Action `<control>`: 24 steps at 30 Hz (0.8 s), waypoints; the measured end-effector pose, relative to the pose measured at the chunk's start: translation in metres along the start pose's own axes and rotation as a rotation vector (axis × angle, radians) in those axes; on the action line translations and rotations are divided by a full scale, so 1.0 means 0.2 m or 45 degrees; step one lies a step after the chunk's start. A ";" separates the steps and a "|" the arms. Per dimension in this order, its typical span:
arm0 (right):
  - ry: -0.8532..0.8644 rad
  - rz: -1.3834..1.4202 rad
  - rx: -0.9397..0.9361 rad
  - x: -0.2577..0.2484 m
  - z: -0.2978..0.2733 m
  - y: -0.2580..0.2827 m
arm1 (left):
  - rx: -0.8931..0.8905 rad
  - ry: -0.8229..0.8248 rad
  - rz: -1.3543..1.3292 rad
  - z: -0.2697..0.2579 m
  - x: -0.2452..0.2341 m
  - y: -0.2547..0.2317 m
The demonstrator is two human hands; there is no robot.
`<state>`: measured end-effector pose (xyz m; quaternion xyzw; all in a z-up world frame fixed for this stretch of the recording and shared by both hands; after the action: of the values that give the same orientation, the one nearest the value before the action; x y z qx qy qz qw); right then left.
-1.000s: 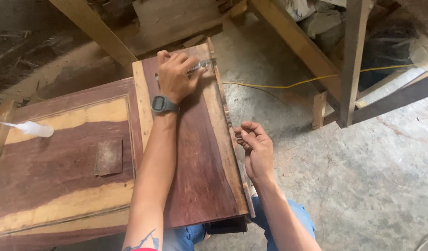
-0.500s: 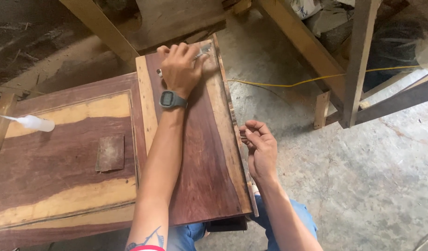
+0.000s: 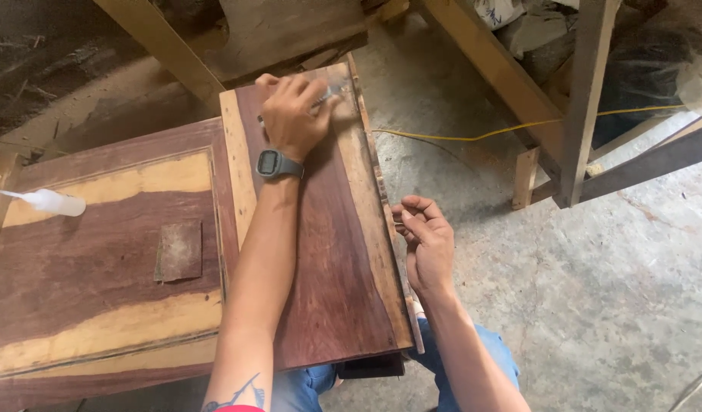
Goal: The person uses a hand plane to smooth the edges of a wooden board placed on a workbench. They repeatedly push the tool along the wood's edge and occasionally wipe the surface with their hand.
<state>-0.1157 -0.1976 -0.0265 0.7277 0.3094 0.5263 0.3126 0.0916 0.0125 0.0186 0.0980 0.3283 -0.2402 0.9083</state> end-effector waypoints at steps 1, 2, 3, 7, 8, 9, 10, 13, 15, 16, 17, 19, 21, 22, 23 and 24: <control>0.002 0.004 0.002 0.00 0.00 -0.01 | 0.062 0.042 -0.034 -0.01 -0.01 0.00; 0.004 0.003 0.006 0.00 0.00 0.00 | 0.059 0.044 -0.032 0.00 -0.01 -0.01; 0.007 -0.003 -0.003 0.01 0.00 0.00 | 0.061 0.085 -0.064 0.00 -0.02 -0.03; 0.016 -0.003 -0.001 0.01 0.00 0.01 | -0.217 0.099 -0.021 0.03 -0.02 -0.04; 0.013 -0.004 0.000 0.01 -0.01 0.01 | -0.218 0.101 -0.023 0.03 -0.03 -0.02; 0.008 0.006 0.009 0.01 0.00 0.02 | -0.241 -0.024 0.057 0.03 -0.06 0.01; 0.002 0.015 0.018 0.02 -0.01 0.02 | -0.262 -0.150 0.137 0.03 -0.10 0.03; 0.013 0.025 0.007 0.04 0.01 0.04 | -0.216 -0.239 0.112 0.03 -0.23 -0.01; 0.047 0.055 0.007 0.02 0.03 0.02 | -0.328 -0.325 -0.040 0.03 -0.31 -0.12; 0.071 0.079 0.002 0.01 0.04 0.01 | -0.439 -0.406 -0.208 0.04 -0.35 -0.17; 0.078 0.091 -0.003 0.00 0.04 0.02 | -0.426 -0.409 -0.201 0.04 -0.43 -0.24; 0.174 0.090 -0.103 0.01 0.05 0.04 | -0.921 -0.419 -0.779 0.00 -0.56 -0.35; 0.279 0.036 -0.165 0.00 0.05 0.07 | -1.236 -0.368 -1.072 -0.07 -0.62 -0.46; 0.375 -0.023 -0.230 0.01 0.04 0.09 | -1.549 -0.299 -1.379 -0.12 -0.64 -0.52; 0.377 -0.022 -0.224 -0.01 0.01 0.12 | -1.554 -0.300 -1.373 -0.16 -0.67 -0.59; 0.509 -0.096 -0.256 -0.01 -0.03 0.15 | -1.613 -0.288 -1.496 -0.21 -0.68 -0.66</control>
<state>-0.1177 -0.2162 -0.0035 0.5619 0.3381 0.6763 0.3355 -0.0891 -0.0366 0.0715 -0.6354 0.3053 -0.4502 0.5481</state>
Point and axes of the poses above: each hand's wrist, its own z-axis towards the middle knuckle, its own x-axis out of the palm, y = z × x, the point moved 3 cm from there along z, towards the middle knuckle, and after that the axes turned 6 degrees about y, right-handed, at the moved point
